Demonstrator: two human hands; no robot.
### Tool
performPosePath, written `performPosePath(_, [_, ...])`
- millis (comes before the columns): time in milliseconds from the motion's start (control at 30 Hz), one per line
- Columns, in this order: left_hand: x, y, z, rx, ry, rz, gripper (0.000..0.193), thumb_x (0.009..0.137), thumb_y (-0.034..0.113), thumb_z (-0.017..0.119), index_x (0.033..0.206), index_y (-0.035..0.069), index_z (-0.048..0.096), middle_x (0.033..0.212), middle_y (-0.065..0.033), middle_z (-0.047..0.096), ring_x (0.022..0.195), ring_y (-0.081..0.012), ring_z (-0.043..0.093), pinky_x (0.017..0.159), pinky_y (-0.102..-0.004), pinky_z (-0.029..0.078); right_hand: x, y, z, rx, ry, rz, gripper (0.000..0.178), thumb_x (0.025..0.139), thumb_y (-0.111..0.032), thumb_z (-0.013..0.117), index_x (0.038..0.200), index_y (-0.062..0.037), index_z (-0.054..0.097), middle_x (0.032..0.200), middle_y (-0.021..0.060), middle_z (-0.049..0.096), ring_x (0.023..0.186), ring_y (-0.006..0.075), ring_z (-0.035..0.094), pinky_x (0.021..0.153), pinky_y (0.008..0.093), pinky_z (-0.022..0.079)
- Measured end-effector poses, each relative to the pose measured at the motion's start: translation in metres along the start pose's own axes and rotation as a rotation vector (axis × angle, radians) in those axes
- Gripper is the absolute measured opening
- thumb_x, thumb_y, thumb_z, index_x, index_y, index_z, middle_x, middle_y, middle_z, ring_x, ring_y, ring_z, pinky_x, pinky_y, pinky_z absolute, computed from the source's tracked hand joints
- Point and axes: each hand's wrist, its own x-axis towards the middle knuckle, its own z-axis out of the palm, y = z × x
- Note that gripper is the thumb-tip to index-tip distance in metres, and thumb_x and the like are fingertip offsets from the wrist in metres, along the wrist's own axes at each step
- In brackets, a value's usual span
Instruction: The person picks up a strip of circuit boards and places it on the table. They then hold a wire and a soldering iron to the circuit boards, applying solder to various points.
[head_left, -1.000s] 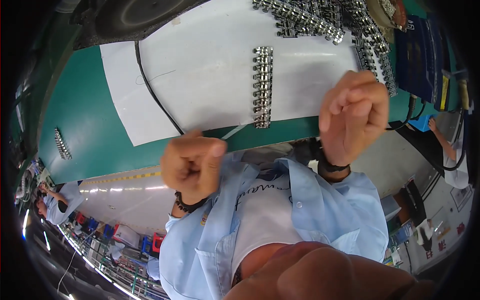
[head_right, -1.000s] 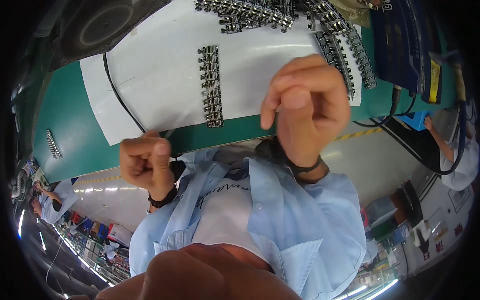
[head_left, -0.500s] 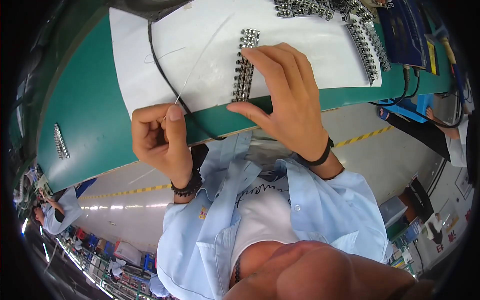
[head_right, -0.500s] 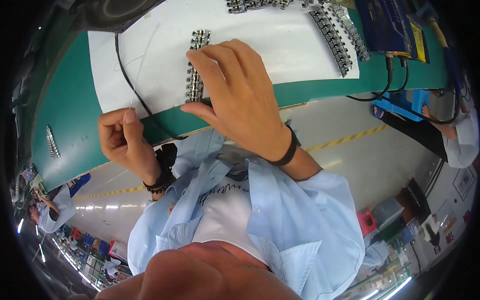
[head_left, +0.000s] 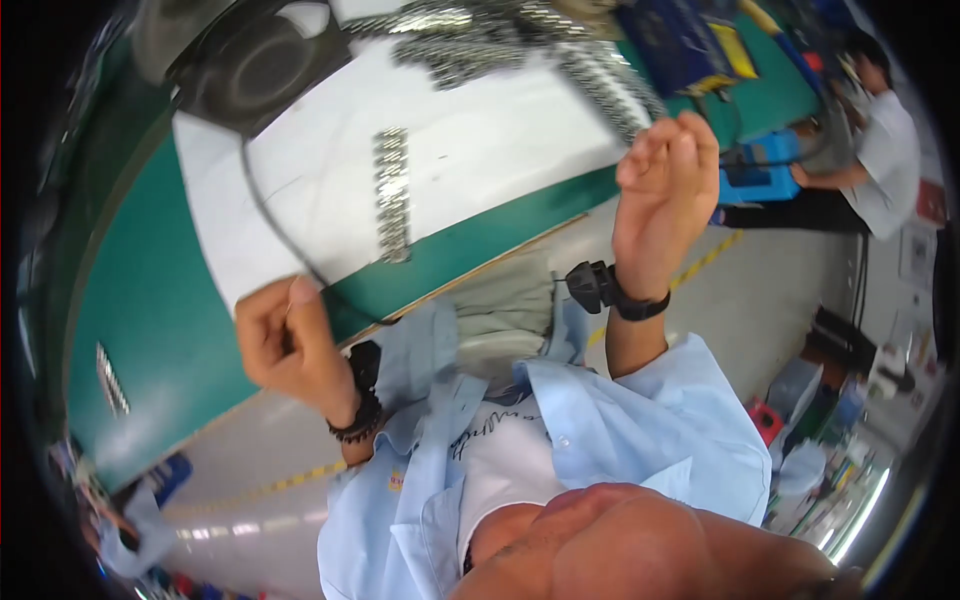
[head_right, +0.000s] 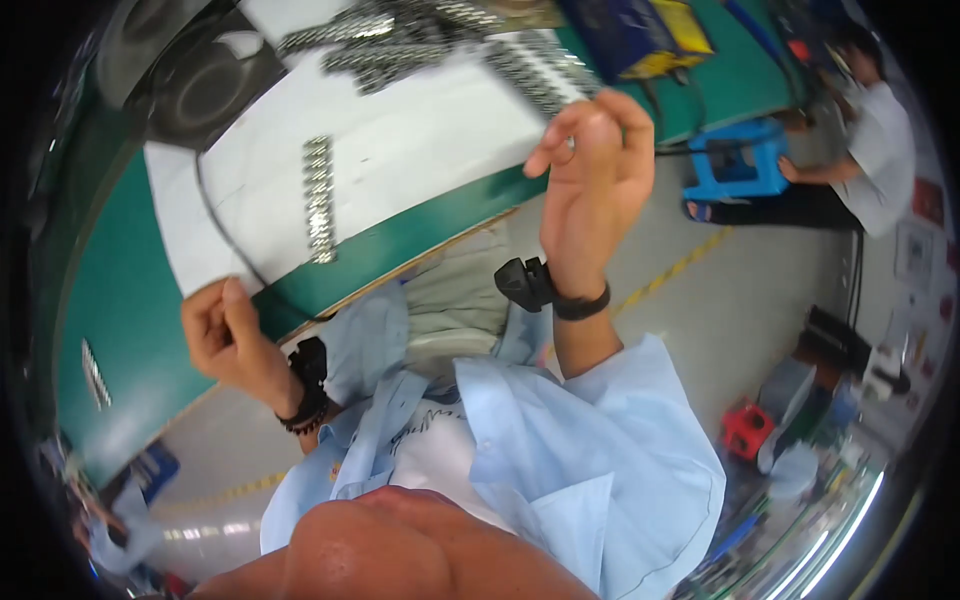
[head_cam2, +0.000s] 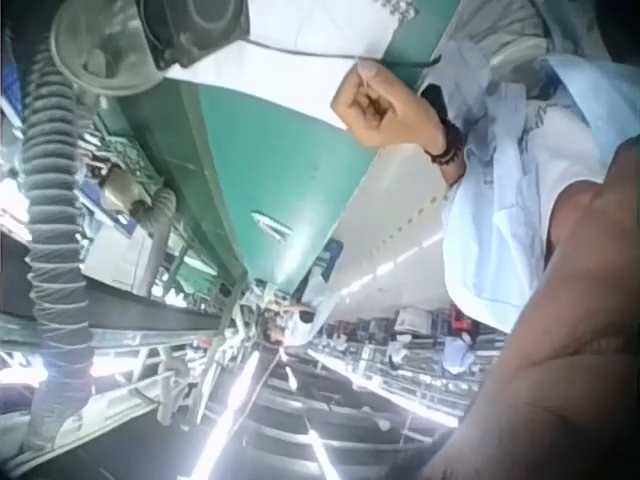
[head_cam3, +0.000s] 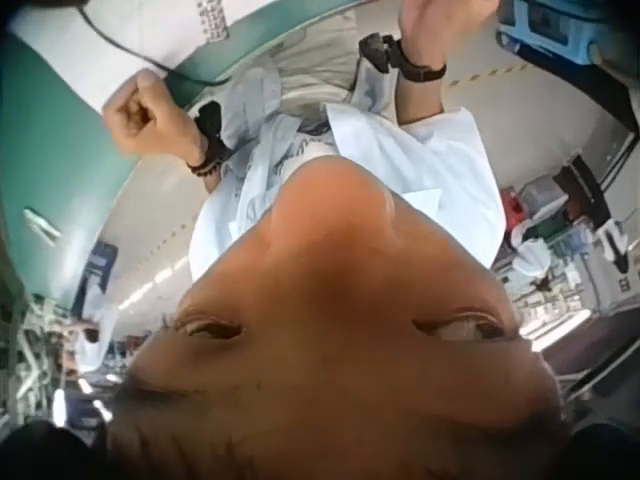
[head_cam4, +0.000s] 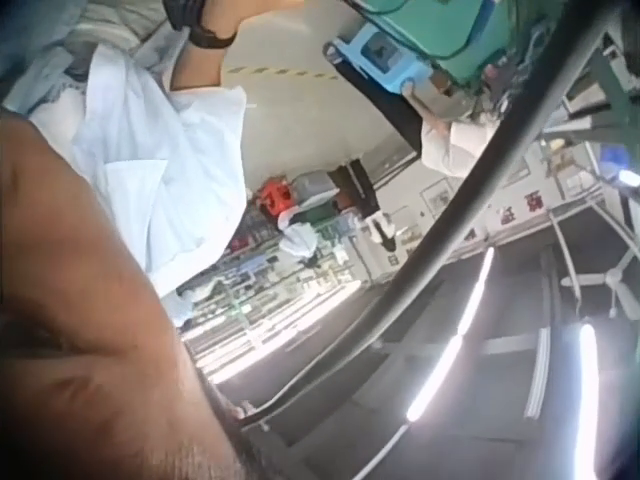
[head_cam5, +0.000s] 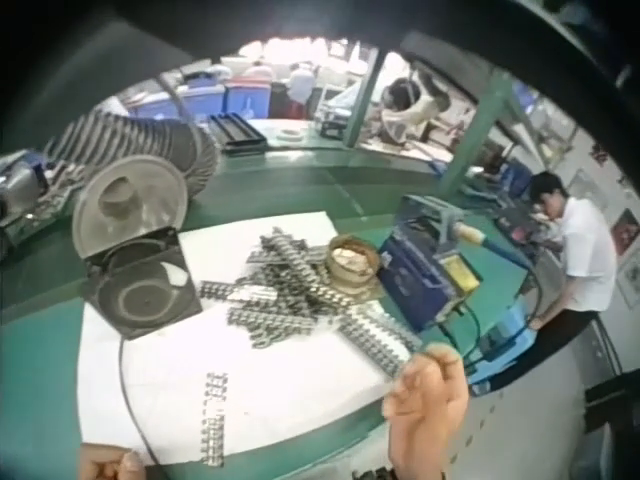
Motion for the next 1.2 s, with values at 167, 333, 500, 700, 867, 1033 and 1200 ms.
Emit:
performPosePath(167, [-0.004,0.003,0.003,-0.074,-0.041,0.073,0.008,0.087,0.002,0.062,0.083,0.000,0.055,0.063,0.0038,0.048,0.055,-0.0009,0.035,0.049,-0.0179,0.024,0.062,-0.041,-0.030,0.399,0.123,0.037,0.022,0.096,-0.012,0.053,0.111,0.0027,0.046,0.092,0.0103,0.056,0.070,0.0116,0.052,0.053,0.0196,0.047])
performPosePath(333, [0.000,-0.004,-0.008,-0.276,-0.087,-0.002,0.007,0.090,0.004,0.057,0.087,0.000,0.052,0.062,0.0024,0.048,0.054,-0.0033,0.036,0.050,-0.0185,0.026,0.127,-0.054,-0.102,0.638,-0.365,0.178,0.019,0.095,-0.010,0.056,0.106,0.0040,0.050,0.089,0.0090,0.053,0.072,0.0107,0.048,0.053,0.0185,0.041])
performPosePath(500, [0.000,-0.019,-0.015,-0.401,-0.020,0.053,0.008,0.091,0.004,0.057,0.086,0.002,0.052,0.061,0.0035,0.045,0.052,-0.0020,0.032,0.048,-0.0188,0.023,0.142,-0.055,-0.082,0.061,-0.253,-0.010,0.033,0.098,-0.014,0.051,0.123,0.0070,0.047,0.094,0.0132,0.058,0.075,0.0115,0.054,0.057,0.0190,0.045])
performPosePath(700, [-0.001,-0.027,-0.010,-0.161,-0.139,0.088,0.011,0.088,0.003,0.063,0.084,0.002,0.053,0.060,0.0061,0.044,0.050,0.0006,0.025,0.046,-0.0195,0.018,0.144,-0.045,-0.067,-0.471,-0.075,-0.172,0.036,0.099,-0.017,0.049,0.124,0.0083,0.050,0.107,0.0192,0.062,0.085,0.0144,0.061,0.065,0.0197,0.049])
performPosePath(867, [-0.003,-0.026,-0.011,-0.124,-0.205,0.093,0.012,0.086,0.002,0.065,0.082,0.003,0.053,0.056,0.0076,0.038,0.049,0.0006,0.022,0.046,-0.0200,0.015,0.100,-0.067,-0.072,-0.599,0.001,-0.393,0.033,0.097,-0.018,0.051,0.117,0.0091,0.055,0.100,0.0187,0.065,0.076,0.0152,0.062,0.063,0.0214,0.051])
performPosePath(1033, [-0.002,-0.019,-0.011,-0.015,-0.144,0.107,0.013,0.084,0.000,0.066,0.081,0.003,0.053,0.053,0.0083,0.033,0.049,0.0005,0.021,0.046,-0.0206,0.014,0.018,-0.064,-0.041,-0.319,0.172,-0.690,0.022,0.092,-0.008,0.058,0.108,0.0035,0.049,0.080,0.0148,0.061,0.063,0.0127,0.056,0.053,0.0192,0.046])
performPosePath(1200, [0.005,-0.011,-0.003,0.031,-0.106,0.071,0.015,0.081,-0.001,0.067,0.076,0.003,0.053,0.051,0.0087,0.030,0.049,-0.0001,0.020,0.047,-0.0211,0.014,-0.021,-0.005,0.019,-0.459,0.003,-0.545,0.025,0.089,-0.013,0.061,0.106,-0.0005,0.049,0.070,0.0130,0.057,0.049,0.0142,0.054,0.047,0.0208,0.048])
